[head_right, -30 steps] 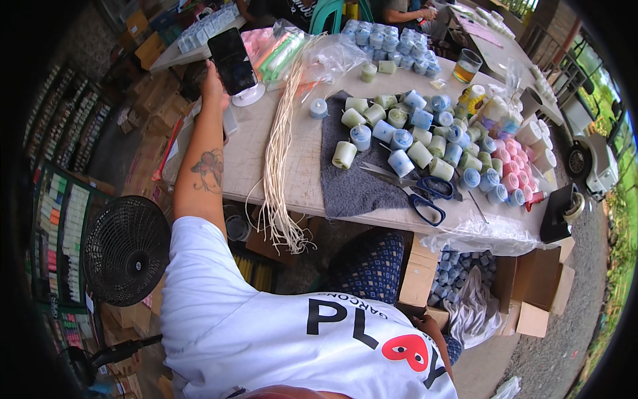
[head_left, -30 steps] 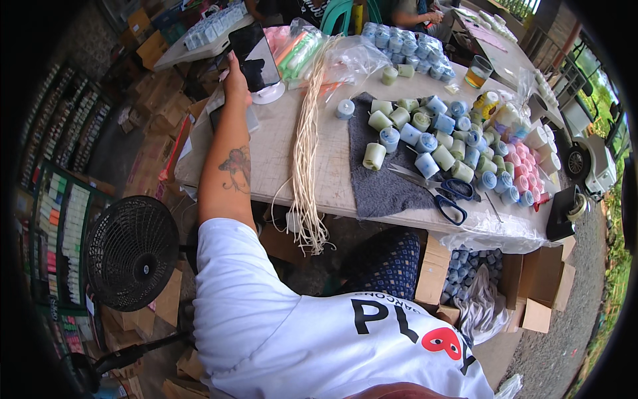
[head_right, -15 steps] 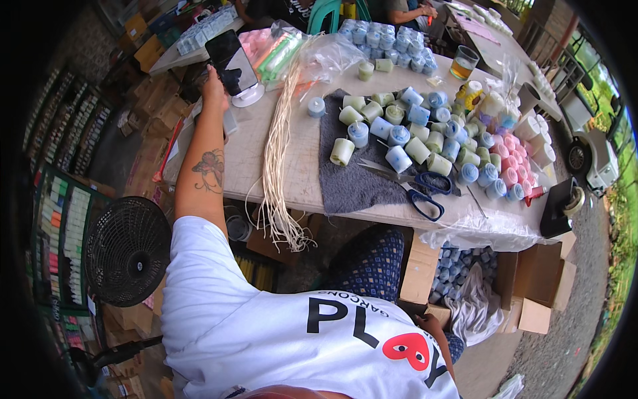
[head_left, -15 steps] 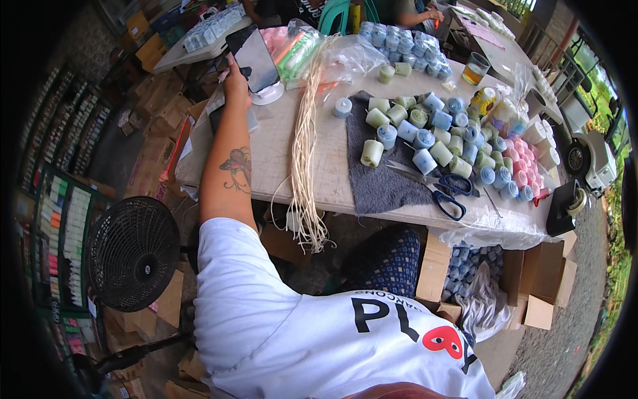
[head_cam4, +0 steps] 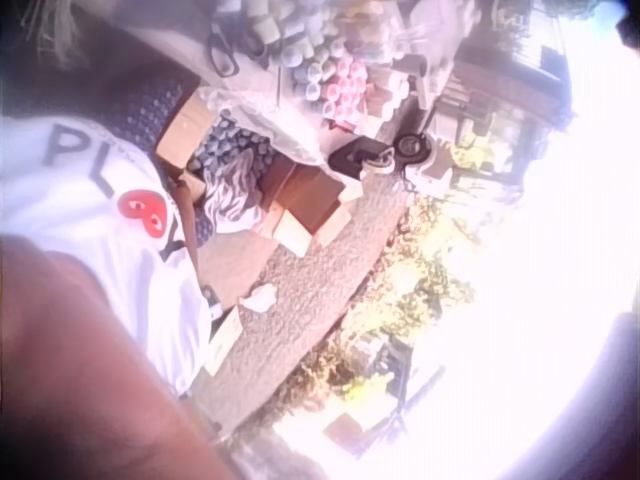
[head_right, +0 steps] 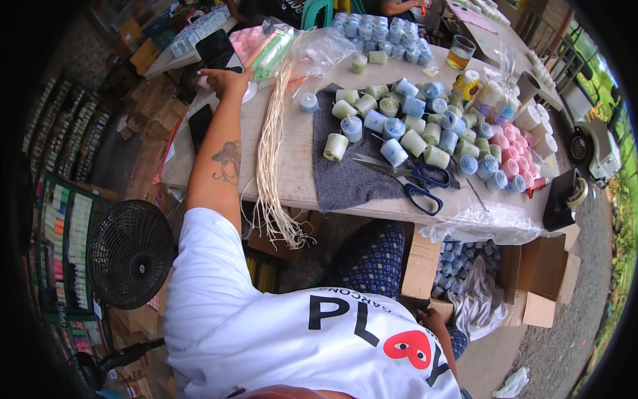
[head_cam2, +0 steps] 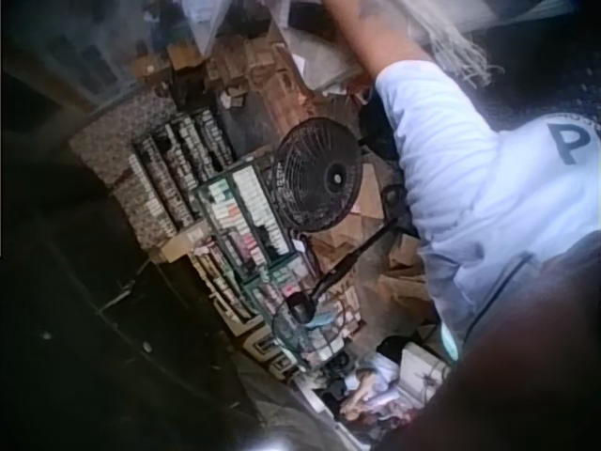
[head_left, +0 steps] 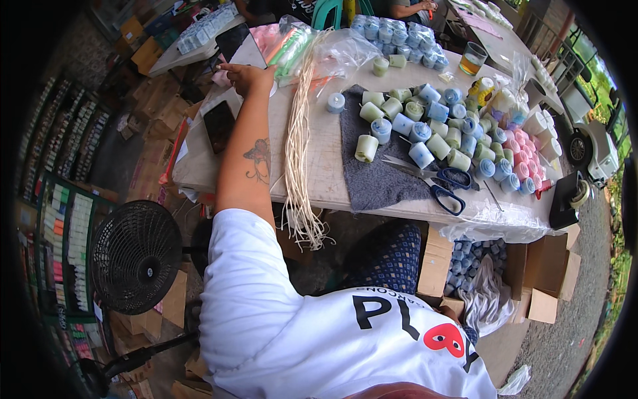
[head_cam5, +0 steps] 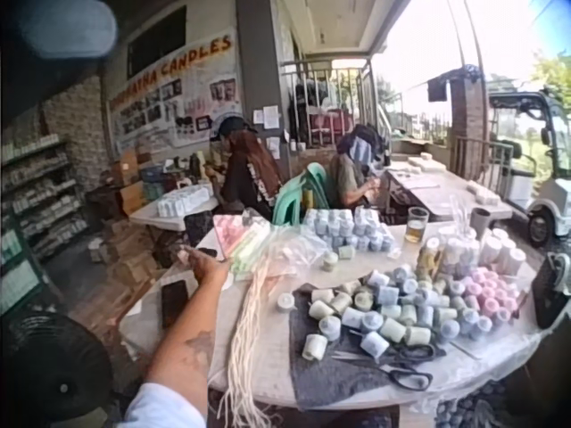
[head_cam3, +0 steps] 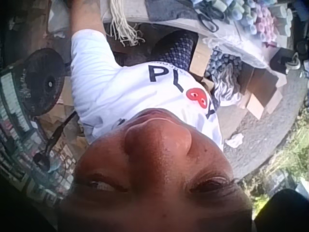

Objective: The person sits at a table and repeatedly picks up small cylindrical craft items, wraps string around them, and secures them with a knot. They use scissors to cut the string and place the finished items into a cardboard box.

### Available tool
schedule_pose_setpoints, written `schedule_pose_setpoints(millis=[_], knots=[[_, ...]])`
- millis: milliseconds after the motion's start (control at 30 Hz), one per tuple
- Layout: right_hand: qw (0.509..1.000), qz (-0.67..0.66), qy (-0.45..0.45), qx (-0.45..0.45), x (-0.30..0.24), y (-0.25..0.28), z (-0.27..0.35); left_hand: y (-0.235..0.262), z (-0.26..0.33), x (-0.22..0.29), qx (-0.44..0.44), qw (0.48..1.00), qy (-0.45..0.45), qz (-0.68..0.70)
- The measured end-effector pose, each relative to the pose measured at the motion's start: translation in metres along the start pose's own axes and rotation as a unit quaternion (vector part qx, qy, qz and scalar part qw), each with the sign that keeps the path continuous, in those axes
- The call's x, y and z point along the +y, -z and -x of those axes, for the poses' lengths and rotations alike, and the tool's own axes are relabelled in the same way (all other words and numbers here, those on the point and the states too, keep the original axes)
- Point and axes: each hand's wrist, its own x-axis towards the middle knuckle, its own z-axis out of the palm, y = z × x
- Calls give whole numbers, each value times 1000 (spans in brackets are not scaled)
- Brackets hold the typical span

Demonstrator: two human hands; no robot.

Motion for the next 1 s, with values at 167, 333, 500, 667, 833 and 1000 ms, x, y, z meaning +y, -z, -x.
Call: schedule_pose_setpoints(millis=[167, 333, 500, 667, 833, 1000], knots=[[1000, -13, -26, -8, -10, 6, 9, -2, -11, -5, -15, 999, 6, -31], [1000, 15, -22, -3, 3, -2, 0, 5, -20, -29, -33, 993, -116, 9], [999, 10, -30, -18, 13, -8, -10, -3, -19, -41, -15, 988, -145, 52], [999, 7, -34, -24, 20, -11, -15, -7, -13, -48, 20, 984, -163, 66], [999, 6, -36, -30, 16, -9, -14, -5, -7, -46, 9, 987, -146, 64], [999, 22, -27, -8, 23, -15, -14, -6, 1, -40, 7, 989, -128, 70]])
